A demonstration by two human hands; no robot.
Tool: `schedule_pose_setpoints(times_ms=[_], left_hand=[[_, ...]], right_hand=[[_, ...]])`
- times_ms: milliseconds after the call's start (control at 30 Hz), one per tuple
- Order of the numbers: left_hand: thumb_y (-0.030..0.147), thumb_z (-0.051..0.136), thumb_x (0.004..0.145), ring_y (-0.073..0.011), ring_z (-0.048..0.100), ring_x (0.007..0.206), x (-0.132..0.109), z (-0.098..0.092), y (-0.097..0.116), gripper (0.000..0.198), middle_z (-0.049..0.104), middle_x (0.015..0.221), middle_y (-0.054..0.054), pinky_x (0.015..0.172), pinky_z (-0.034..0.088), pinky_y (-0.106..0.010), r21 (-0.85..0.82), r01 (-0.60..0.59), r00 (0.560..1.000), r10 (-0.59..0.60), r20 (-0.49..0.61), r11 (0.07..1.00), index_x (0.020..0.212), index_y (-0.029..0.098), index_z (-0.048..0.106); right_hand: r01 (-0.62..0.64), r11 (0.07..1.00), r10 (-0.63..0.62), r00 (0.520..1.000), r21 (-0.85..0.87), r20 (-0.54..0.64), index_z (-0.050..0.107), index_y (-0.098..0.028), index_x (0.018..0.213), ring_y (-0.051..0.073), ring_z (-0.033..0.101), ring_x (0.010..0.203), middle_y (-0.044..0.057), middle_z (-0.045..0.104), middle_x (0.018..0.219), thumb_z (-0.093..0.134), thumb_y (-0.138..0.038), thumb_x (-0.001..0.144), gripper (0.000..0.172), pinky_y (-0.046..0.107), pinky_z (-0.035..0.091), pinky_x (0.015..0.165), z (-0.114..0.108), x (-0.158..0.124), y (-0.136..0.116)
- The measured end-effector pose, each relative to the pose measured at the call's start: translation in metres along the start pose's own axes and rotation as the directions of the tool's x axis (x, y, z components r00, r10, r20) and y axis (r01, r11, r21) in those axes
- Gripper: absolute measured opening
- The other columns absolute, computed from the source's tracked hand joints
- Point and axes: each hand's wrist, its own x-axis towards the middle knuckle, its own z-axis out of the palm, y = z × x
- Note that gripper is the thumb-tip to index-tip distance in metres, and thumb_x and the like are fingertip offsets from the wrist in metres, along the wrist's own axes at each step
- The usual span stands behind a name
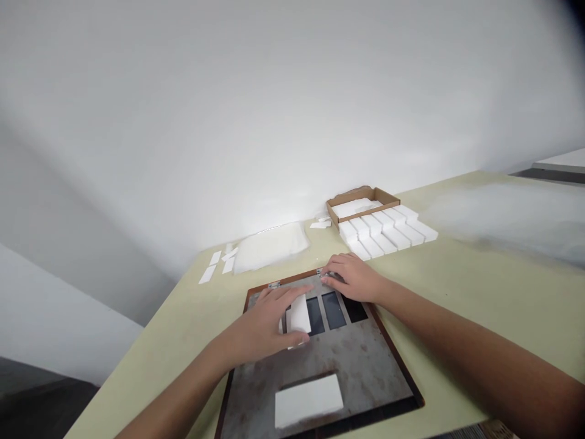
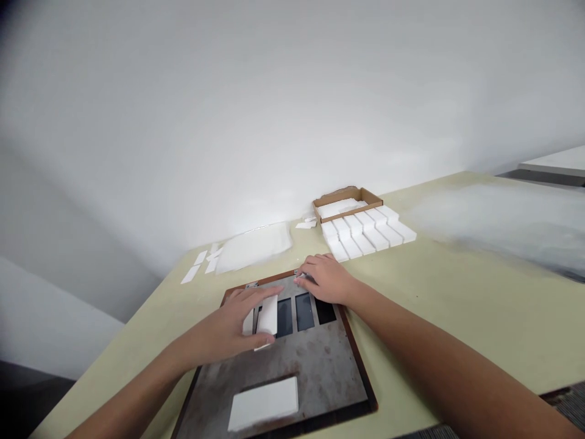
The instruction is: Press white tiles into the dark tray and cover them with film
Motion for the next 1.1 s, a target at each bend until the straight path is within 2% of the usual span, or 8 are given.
schedule_pose_setpoints(times_ms=[167, 333, 500, 633, 767, 900, 1033, 1100], left_hand=[[0.061, 0.070, 0.098, -0.0356, 0.052, 0.145, 0.016, 0.002, 0.019, 0.074, 0.056, 0.161, -0.004, 0.127, 0.032, -0.059, 0.015, -0.050, 0.999, 0.050, 0.012, 0.999, 0.163, 0.042, 0.040], [0.060, 0.073, 0.096, -0.0349, 0.058, 0.140, 0.024, 0.006, 0.024, 0.076, 0.062, 0.154, -0.006, 0.125, 0.035, -0.056, 0.038, -0.063, 0.998, 0.062, 0.027, 0.997, 0.163, 0.040, 0.042], [0.058, 0.070, 0.099, -0.0368, 0.051, 0.146, 0.032, 0.011, 0.034, 0.076, 0.054, 0.161, -0.009, 0.123, 0.036, -0.057, 0.053, -0.040, 0.999, 0.040, 0.009, 0.998, 0.164, 0.036, 0.039], [0.062, 0.073, 0.096, -0.0372, 0.049, 0.147, 0.041, 0.019, 0.043, 0.083, 0.051, 0.164, -0.010, 0.123, 0.037, -0.055, 0.051, -0.061, 0.998, 0.060, 0.017, 0.997, 0.165, 0.033, 0.038], [0.069, 0.074, 0.091, -0.0389, 0.046, 0.149, 0.044, 0.021, 0.039, 0.094, 0.049, 0.165, -0.011, 0.123, 0.037, -0.056, 0.048, -0.099, 0.994, 0.097, 0.043, 0.994, 0.168, 0.034, 0.032], [0.069, 0.069, 0.095, -0.0390, 0.048, 0.147, 0.043, 0.021, 0.031, 0.092, 0.050, 0.163, -0.013, 0.120, 0.039, -0.058, 0.061, -0.099, 0.995, 0.097, 0.032, 0.993, 0.169, 0.033, 0.028], [0.071, 0.069, 0.095, -0.0385, 0.044, 0.151, 0.037, 0.014, 0.027, 0.097, 0.042, 0.169, -0.010, 0.122, 0.039, -0.056, 0.082, -0.111, 0.993, 0.114, -0.026, 0.990, 0.171, 0.037, 0.020], [0.069, 0.066, 0.098, -0.0376, 0.042, 0.152, 0.029, 0.009, 0.022, 0.093, 0.040, 0.171, -0.009, 0.122, 0.039, -0.054, 0.100, -0.120, 0.988, 0.128, -0.081, 0.988, 0.171, 0.039, 0.017]], right_hand=[[-0.002, 1.000, 0.002, 1.000, -0.012, -0.013, 0.072, -0.018, 0.117, 0.023, 0.070, 0.110, 0.007, 0.073, 0.118, 0.065, -0.040, 0.106, 0.025, 0.049, 0.057, 0.102, 0.000, 0.001, 0.001], [-0.023, 0.999, 0.022, 0.999, -0.026, -0.048, 0.071, -0.018, 0.118, 0.023, 0.071, 0.108, 0.007, 0.073, 0.119, 0.066, -0.039, 0.106, 0.026, 0.047, 0.059, 0.099, -0.003, 0.002, 0.005], [-0.033, 0.999, 0.029, 0.995, -0.034, -0.096, 0.071, -0.018, 0.118, 0.023, 0.071, 0.109, 0.008, 0.073, 0.120, 0.066, -0.039, 0.106, 0.025, 0.047, 0.059, 0.099, -0.004, 0.003, 0.008], [-0.036, 0.998, 0.031, 0.993, -0.041, -0.116, 0.071, -0.017, 0.120, 0.023, 0.071, 0.109, 0.008, 0.072, 0.121, 0.067, -0.039, 0.105, 0.026, 0.047, 0.060, 0.098, -0.001, 0.004, 0.009], [-0.042, 0.998, 0.037, 0.991, -0.041, -0.128, 0.070, -0.017, 0.121, 0.023, 0.071, 0.110, 0.008, 0.072, 0.123, 0.067, -0.039, 0.105, 0.027, 0.047, 0.060, 0.098, 0.000, 0.004, 0.011], [-0.053, 0.998, 0.051, 0.989, -0.016, -0.136, 0.070, -0.017, 0.122, 0.023, 0.071, 0.110, 0.008, 0.072, 0.124, 0.067, -0.038, 0.105, 0.027, 0.047, 0.060, 0.098, 0.000, 0.004, 0.012], [-0.062, 0.998, 0.065, 0.989, 0.031, -0.136, 0.070, -0.017, 0.121, 0.023, 0.071, 0.109, 0.008, 0.072, 0.123, 0.067, -0.038, 0.105, 0.027, 0.047, 0.060, 0.098, 0.000, 0.004, 0.012], [-0.068, 0.996, 0.077, 0.987, 0.065, -0.144, 0.071, -0.017, 0.119, 0.023, 0.071, 0.110, 0.008, 0.072, 0.122, 0.067, -0.039, 0.105, 0.026, 0.047, 0.059, 0.099, -0.001, 0.005, 0.010]])
